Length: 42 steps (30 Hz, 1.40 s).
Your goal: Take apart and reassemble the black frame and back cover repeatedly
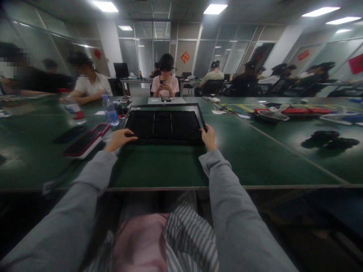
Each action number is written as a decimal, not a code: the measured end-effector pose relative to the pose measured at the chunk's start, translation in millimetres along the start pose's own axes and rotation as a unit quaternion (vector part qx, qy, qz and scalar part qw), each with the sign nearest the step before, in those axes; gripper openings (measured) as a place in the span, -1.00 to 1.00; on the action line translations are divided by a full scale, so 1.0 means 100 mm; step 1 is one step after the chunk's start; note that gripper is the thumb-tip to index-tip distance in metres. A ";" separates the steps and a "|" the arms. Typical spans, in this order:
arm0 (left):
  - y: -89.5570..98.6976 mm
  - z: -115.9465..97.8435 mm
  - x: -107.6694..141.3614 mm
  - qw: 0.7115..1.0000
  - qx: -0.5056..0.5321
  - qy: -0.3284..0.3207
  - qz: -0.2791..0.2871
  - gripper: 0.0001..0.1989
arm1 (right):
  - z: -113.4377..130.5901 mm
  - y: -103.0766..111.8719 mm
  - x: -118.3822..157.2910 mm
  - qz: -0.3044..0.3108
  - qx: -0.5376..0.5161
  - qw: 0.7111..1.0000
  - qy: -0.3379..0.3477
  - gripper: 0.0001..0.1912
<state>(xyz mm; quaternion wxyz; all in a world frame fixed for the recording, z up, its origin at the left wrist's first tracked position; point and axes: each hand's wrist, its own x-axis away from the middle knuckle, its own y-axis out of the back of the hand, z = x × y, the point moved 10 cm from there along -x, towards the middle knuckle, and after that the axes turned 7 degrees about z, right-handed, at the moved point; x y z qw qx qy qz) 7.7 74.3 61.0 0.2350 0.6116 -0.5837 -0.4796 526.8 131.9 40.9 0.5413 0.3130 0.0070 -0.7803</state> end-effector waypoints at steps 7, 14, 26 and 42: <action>-0.10 0.01 0.02 0.997 -0.033 0.008 0.065 -0.58 | 0.00 0.02 0.10 -0.017 0.123 0.992 -0.002 -0.54; -0.17 -0.04 0.03 0.995 -0.048 -0.002 0.088 -0.59 | -0.11 0.00 0.13 -0.005 0.129 0.991 -0.028 -0.52; 0.12 0.30 0.03 0.990 -0.036 0.094 -0.102 -0.51 | -0.31 -0.07 0.16 0.016 0.152 0.985 -0.074 -0.50; -0.06 0.66 -0.03 0.985 -0.032 0.162 -0.059 -0.57 | -0.26 -0.08 0.16 0.012 0.150 0.987 -0.047 -0.55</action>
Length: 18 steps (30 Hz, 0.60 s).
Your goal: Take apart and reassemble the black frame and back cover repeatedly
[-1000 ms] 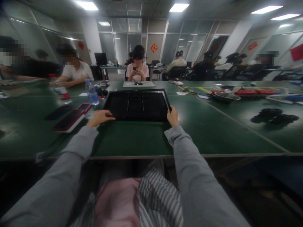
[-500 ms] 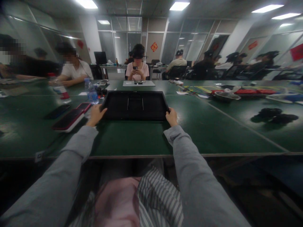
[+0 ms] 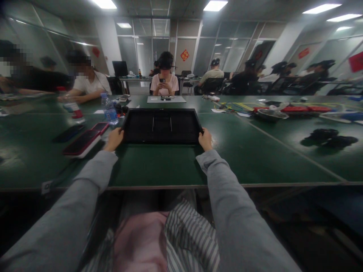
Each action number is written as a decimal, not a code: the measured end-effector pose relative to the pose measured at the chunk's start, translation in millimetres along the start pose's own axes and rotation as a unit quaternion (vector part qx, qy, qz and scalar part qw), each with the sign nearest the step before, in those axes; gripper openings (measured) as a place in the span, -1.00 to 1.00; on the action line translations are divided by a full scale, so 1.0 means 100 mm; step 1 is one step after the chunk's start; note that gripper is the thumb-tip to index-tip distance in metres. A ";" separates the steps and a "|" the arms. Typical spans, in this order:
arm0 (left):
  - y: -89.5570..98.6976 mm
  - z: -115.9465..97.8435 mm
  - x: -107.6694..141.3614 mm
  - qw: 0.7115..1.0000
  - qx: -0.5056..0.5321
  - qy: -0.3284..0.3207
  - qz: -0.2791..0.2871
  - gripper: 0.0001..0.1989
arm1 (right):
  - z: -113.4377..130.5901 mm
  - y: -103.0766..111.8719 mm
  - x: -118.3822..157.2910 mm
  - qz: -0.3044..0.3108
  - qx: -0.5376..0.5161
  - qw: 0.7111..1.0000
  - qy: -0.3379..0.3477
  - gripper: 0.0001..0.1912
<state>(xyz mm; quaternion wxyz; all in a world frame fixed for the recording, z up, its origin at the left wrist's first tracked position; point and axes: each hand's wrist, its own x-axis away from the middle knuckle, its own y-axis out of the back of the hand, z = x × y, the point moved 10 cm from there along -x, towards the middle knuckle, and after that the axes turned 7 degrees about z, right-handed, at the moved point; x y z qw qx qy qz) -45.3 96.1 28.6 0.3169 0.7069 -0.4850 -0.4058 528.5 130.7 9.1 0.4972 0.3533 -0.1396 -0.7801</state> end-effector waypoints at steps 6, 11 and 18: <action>-0.03 0.01 -0.04 1.000 0.005 0.003 -0.015 -0.54 | 0.04 0.03 0.00 -0.013 0.004 1.000 0.006 -0.53; -0.10 0.04 -0.09 1.000 0.030 0.003 -0.005 -0.56 | -0.01 0.01 -0.01 -0.008 0.004 1.000 -0.015 -0.50; -0.10 0.04 -0.11 0.999 0.045 0.000 -0.005 -0.58 | -0.04 -0.01 -0.03 -0.008 -0.008 1.000 -0.012 -0.50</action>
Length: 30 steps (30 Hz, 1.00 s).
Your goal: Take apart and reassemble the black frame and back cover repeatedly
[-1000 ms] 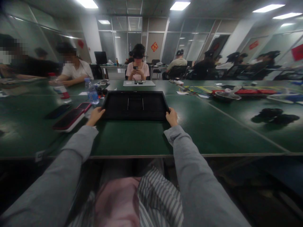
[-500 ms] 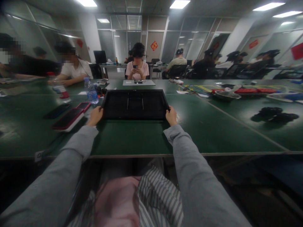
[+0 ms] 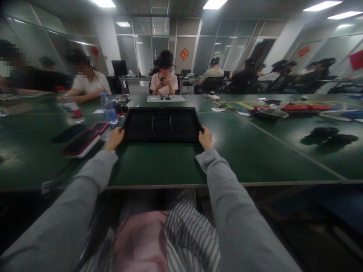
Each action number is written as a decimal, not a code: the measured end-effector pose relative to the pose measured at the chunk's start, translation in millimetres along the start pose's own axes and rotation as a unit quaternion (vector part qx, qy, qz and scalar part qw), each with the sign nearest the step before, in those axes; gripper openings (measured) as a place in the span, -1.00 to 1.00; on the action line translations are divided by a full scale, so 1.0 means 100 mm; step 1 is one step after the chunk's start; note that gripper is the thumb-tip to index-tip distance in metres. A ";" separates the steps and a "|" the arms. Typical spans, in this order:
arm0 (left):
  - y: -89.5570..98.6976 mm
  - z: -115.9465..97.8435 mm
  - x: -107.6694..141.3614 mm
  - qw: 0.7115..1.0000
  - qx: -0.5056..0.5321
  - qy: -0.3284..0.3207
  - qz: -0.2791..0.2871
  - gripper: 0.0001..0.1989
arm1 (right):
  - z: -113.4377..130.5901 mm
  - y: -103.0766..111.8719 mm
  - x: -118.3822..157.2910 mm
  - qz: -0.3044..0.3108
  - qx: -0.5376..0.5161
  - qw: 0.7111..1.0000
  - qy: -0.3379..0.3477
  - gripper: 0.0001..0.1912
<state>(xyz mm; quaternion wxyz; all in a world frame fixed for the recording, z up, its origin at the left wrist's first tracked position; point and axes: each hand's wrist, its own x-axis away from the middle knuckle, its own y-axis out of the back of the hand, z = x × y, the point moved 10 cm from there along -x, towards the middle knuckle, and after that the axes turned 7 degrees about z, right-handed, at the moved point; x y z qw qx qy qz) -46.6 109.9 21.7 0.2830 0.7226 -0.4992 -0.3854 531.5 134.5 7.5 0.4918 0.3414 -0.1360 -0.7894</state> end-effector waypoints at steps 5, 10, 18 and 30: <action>0.07 0.05 -0.01 1.000 0.016 0.024 -0.002 -0.58 | 0.05 -0.02 0.02 0.008 0.001 1.000 -0.005 -0.51; 0.16 0.17 0.01 0.997 0.011 0.068 -0.016 -0.57 | 0.20 -0.12 0.05 0.038 -0.004 0.999 0.008 -0.52; 0.12 0.12 0.07 0.997 -0.061 0.047 -0.014 -0.53 | 0.23 -0.11 0.04 0.018 0.013 1.000 0.009 -0.53; 0.06 0.13 0.10 0.995 -0.068 0.070 0.009 -0.56 | 0.19 -0.13 0.06 0.015 0.036 0.999 -0.026 -0.59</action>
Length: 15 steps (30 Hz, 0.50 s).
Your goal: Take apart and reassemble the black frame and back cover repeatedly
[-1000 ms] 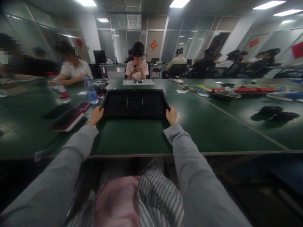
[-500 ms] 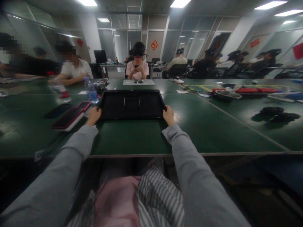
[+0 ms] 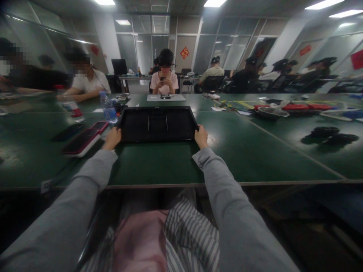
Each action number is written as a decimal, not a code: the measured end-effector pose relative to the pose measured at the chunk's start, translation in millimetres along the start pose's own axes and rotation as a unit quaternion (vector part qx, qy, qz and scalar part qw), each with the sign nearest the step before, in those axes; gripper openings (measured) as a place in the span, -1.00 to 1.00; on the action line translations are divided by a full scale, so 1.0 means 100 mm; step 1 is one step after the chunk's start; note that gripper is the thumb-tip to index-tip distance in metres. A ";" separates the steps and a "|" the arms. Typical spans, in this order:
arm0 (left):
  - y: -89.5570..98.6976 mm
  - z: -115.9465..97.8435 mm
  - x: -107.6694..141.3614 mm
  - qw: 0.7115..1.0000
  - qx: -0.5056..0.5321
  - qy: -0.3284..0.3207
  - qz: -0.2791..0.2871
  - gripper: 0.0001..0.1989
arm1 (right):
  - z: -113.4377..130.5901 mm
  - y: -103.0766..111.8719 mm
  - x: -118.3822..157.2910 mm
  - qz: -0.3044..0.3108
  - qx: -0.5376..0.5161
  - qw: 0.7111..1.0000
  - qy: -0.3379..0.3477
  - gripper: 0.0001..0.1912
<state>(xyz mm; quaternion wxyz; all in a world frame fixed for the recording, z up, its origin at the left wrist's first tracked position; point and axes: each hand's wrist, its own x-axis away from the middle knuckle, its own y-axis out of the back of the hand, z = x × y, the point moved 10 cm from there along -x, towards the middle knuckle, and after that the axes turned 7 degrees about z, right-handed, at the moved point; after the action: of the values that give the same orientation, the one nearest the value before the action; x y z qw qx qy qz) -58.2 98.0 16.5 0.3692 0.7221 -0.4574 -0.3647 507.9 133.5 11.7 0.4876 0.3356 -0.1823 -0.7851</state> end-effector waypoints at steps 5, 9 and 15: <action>0.02 0.00 0.03 1.000 0.010 0.004 -0.007 -0.54 | -0.03 -0.03 -0.03 0.004 -0.011 1.000 0.007 -0.58; 0.02 0.05 0.00 0.999 0.045 0.013 -0.008 -0.53 | -0.16 -0.08 -0.12 0.019 -0.047 0.999 0.008 -0.54; 0.01 0.18 -0.16 0.997 0.075 0.028 0.008 -0.53 | -0.33 -0.08 -0.21 0.033 -0.119 0.992 -0.040 -0.45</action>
<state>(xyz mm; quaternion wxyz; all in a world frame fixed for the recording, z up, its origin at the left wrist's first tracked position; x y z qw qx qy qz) -79.2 109.0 11.6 0.3292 0.7543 -0.4786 -0.3059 532.1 157.6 -9.3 0.5420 0.2371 -0.1180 -0.7975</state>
